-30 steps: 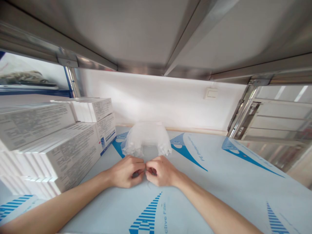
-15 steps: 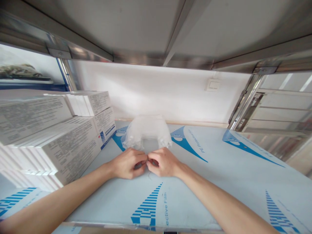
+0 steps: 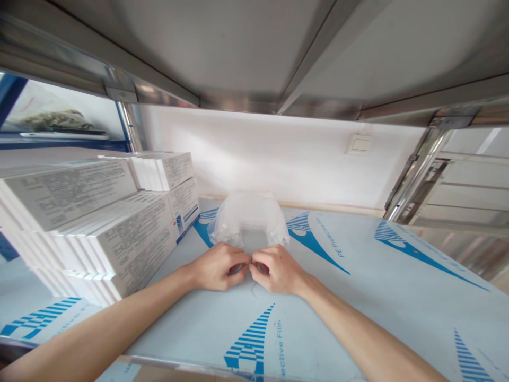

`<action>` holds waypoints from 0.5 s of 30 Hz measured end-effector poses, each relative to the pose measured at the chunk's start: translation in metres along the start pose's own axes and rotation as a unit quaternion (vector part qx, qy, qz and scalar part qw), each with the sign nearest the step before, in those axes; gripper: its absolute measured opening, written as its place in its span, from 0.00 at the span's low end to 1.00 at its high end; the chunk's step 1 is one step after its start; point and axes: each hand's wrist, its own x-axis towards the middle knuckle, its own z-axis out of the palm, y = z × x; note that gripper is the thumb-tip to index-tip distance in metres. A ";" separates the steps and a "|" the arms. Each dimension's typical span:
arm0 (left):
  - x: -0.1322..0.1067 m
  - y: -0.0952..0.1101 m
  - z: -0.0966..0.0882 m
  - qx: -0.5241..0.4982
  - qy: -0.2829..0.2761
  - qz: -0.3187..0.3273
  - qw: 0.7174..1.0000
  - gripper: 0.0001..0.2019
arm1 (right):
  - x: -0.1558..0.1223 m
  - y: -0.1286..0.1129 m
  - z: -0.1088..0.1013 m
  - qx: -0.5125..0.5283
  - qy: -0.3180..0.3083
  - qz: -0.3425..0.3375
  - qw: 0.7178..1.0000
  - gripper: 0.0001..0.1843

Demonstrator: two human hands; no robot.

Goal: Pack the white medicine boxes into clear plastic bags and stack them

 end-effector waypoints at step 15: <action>-0.001 0.001 -0.002 -0.017 0.012 -0.009 1.000 0.04 | -0.001 0.001 -0.001 -0.004 0.019 0.004 1.000 0.13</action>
